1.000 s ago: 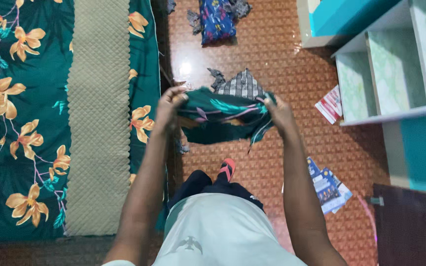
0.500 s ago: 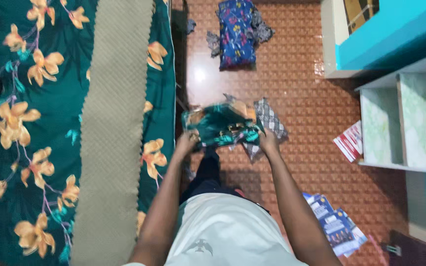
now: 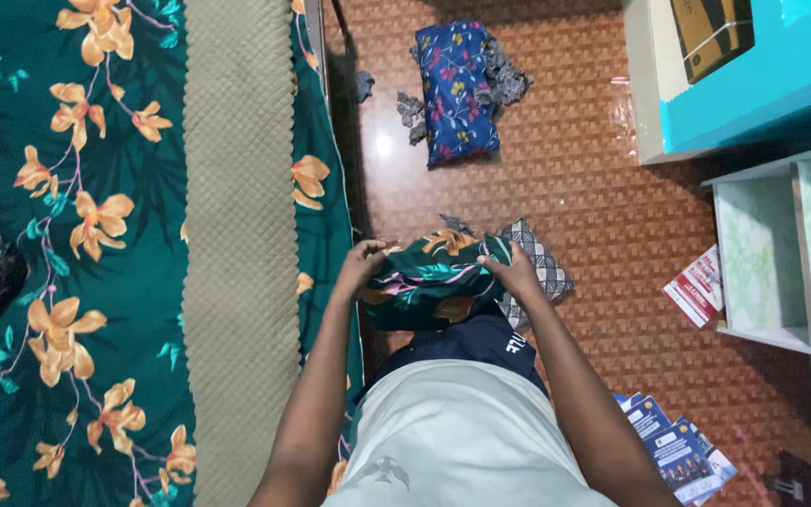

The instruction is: The person smooths and rolls a long beige cloth on a bed, positions two different floral-patterned pillows on the bed, and folds several pieces of fabric on a table.

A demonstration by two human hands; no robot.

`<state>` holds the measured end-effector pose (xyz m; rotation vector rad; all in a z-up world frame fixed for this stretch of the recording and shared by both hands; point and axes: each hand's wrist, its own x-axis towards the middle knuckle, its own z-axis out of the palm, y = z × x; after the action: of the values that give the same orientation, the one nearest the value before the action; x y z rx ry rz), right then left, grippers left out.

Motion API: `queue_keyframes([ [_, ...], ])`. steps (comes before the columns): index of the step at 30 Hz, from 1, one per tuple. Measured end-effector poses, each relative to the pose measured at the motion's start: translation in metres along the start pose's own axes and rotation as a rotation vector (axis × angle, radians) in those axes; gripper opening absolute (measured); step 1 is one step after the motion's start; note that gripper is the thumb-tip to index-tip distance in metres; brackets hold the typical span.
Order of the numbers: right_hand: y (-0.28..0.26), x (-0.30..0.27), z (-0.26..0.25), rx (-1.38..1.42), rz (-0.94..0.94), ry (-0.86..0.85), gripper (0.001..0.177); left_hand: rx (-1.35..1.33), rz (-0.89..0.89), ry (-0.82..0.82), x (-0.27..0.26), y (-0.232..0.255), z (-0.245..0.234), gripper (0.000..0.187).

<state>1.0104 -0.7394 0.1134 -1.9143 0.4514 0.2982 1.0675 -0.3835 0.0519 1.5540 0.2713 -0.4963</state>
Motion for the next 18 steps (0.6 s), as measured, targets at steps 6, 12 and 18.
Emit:
queue_keyframes([
  [6, -0.017, 0.109, -0.008, 0.049, -0.066, -0.054, 0.041, -0.024, -0.279, -0.021, 0.058, 0.058, 0.018, 0.028],
  [12, -0.024, 0.247, -0.020, 0.186, -0.036, -0.136, 0.038, -0.075, -0.186, -0.004, 0.179, 0.044, 0.041, 0.033],
  [18, -0.061, 0.356, -0.051, 0.179, -0.138, -0.286, 0.045, 0.051, -0.200, -0.040, 0.279, 0.107, 0.108, 0.051],
])
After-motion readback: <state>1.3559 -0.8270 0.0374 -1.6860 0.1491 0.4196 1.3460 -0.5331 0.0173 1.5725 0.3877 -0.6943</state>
